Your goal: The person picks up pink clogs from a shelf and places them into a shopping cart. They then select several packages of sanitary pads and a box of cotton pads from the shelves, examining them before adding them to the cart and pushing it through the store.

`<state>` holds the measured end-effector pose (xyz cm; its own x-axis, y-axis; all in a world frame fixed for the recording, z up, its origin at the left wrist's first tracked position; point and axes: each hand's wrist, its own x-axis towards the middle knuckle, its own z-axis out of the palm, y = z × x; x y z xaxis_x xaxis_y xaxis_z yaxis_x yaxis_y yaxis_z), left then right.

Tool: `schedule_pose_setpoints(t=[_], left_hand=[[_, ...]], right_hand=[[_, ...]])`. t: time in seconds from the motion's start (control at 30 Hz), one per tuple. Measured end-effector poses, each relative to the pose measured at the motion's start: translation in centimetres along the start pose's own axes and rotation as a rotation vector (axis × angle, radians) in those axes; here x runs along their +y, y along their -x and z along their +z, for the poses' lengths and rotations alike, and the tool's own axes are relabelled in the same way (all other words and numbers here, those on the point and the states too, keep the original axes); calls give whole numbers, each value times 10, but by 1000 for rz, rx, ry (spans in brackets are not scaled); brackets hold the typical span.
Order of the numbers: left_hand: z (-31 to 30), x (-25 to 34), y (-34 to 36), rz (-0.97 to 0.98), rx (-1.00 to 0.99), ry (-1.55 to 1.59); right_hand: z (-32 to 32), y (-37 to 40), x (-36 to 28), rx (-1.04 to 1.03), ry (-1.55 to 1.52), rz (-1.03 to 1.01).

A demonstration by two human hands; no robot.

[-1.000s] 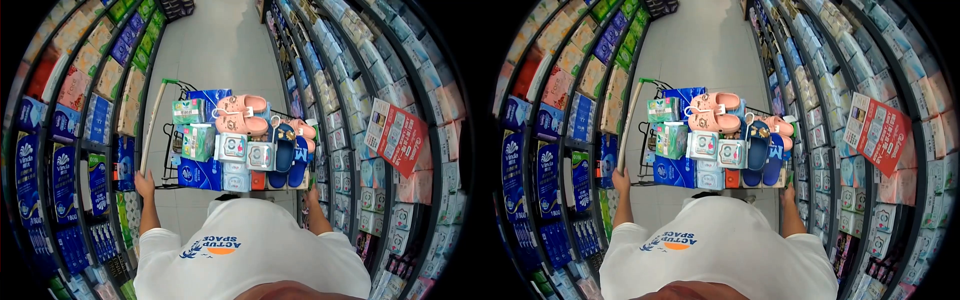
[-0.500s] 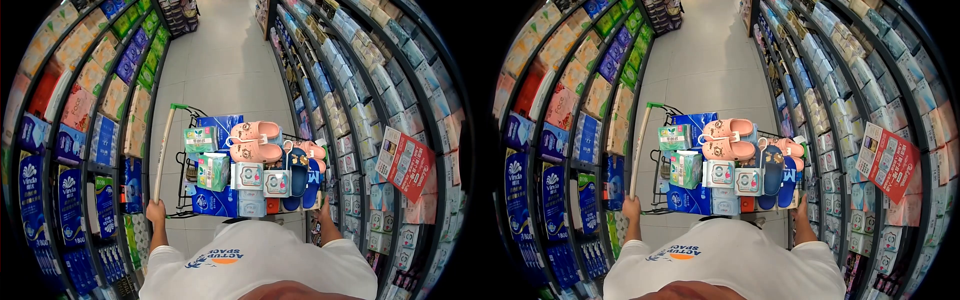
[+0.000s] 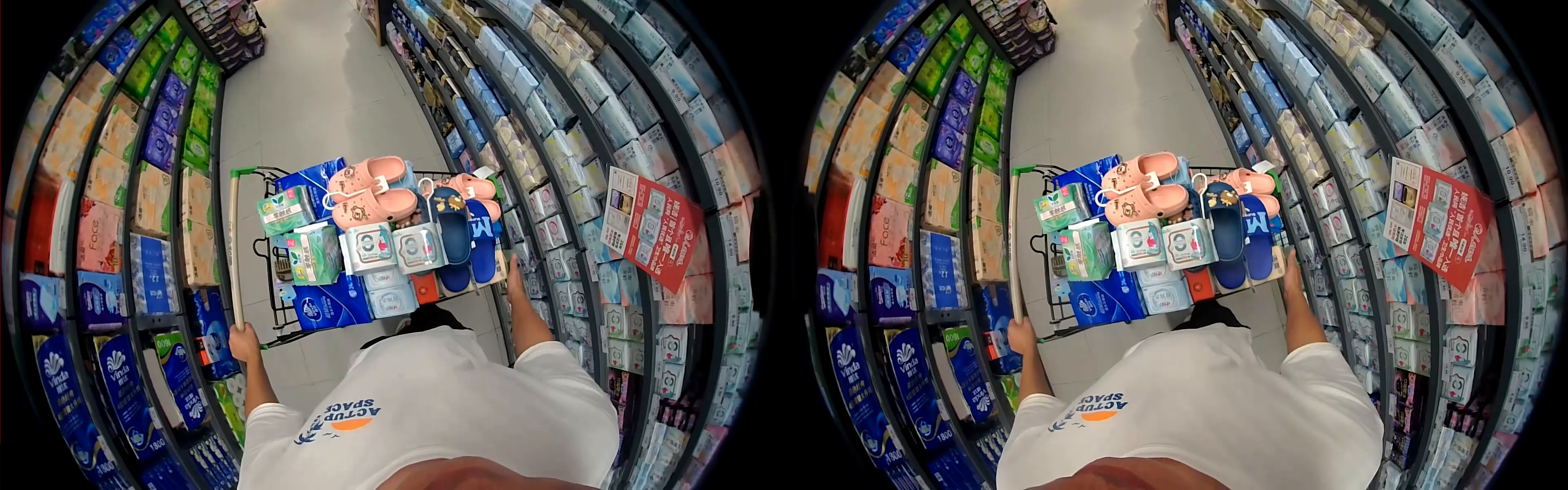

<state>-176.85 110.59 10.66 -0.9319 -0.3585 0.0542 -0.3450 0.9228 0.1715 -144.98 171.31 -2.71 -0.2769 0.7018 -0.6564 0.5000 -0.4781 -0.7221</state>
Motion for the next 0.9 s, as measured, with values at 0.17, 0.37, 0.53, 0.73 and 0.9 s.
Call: schedule_pose_setpoints(t=[0.17, 0.37, 0.53, 0.73, 0.9], left_hand=[[0, 34, -20, -45, -19, 0], [6, 78, -53, -92, -23, -1], [17, 108, -88, -55, -53, 6], [21, 160, -126, -64, -22, -9], [35, 187, -162, -91, -18, -22]], right_hand=[[26, 24, -73, -80, 34, 55], [45, -91, -67, 18, 279, -34], [68, -111, -119, 46, 395, -5], [99, -145, -167, -48, 398, -37], [131, -163, -193, 72, 257, -131]])
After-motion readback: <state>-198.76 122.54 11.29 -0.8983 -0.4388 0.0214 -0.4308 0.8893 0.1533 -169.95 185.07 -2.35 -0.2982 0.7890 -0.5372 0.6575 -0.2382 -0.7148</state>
